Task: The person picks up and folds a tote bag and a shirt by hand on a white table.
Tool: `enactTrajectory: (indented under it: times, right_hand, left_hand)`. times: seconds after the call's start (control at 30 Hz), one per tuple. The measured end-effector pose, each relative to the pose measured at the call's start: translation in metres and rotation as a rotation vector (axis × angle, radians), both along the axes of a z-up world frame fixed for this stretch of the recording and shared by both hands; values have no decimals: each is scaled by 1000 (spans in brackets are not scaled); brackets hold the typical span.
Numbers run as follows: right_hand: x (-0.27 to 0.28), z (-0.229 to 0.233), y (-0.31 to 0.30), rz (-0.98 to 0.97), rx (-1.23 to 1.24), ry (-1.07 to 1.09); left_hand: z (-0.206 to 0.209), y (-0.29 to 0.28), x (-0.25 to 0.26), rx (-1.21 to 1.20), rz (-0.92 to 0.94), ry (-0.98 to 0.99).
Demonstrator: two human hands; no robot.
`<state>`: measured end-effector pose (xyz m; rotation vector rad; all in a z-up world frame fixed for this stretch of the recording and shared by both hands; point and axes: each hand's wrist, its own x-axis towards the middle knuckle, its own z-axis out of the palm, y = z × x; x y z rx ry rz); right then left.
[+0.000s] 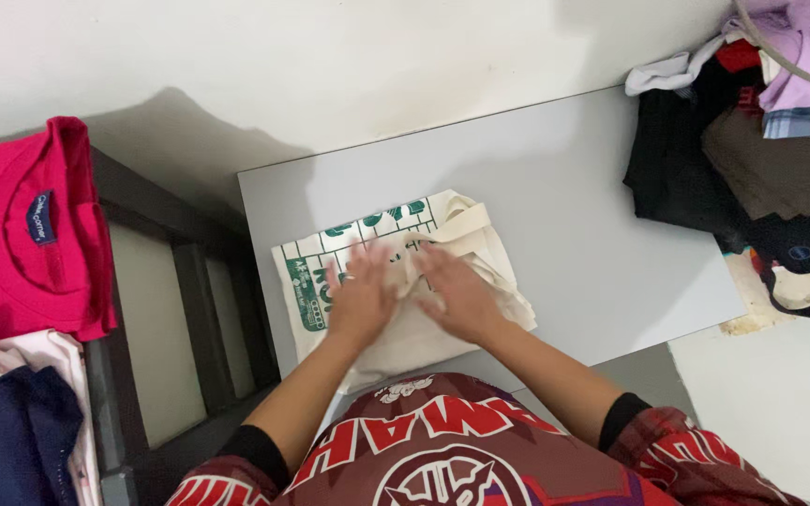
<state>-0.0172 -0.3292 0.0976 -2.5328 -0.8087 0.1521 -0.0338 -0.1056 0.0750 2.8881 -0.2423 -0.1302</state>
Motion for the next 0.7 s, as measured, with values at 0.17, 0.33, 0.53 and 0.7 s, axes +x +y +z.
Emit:
enactTrajectory:
  times: [0.17,0.33,0.53,0.7]
  right_hand:
    - [17,-22,-21,-138,-219,28]
    - [23,-24,-41,-94,-465,213]
    - [25,-29,-56,-130,-381,164]
    - [28,-31,-53,-152,-415,213]
  left_hand:
    - [-1,-23,-4,49,-291,127]
    - [0,-6,-3,-65,-283,115]
    - [13,17,-7,-439,354,181]
    - [-12,45,6,-1035,704,486]
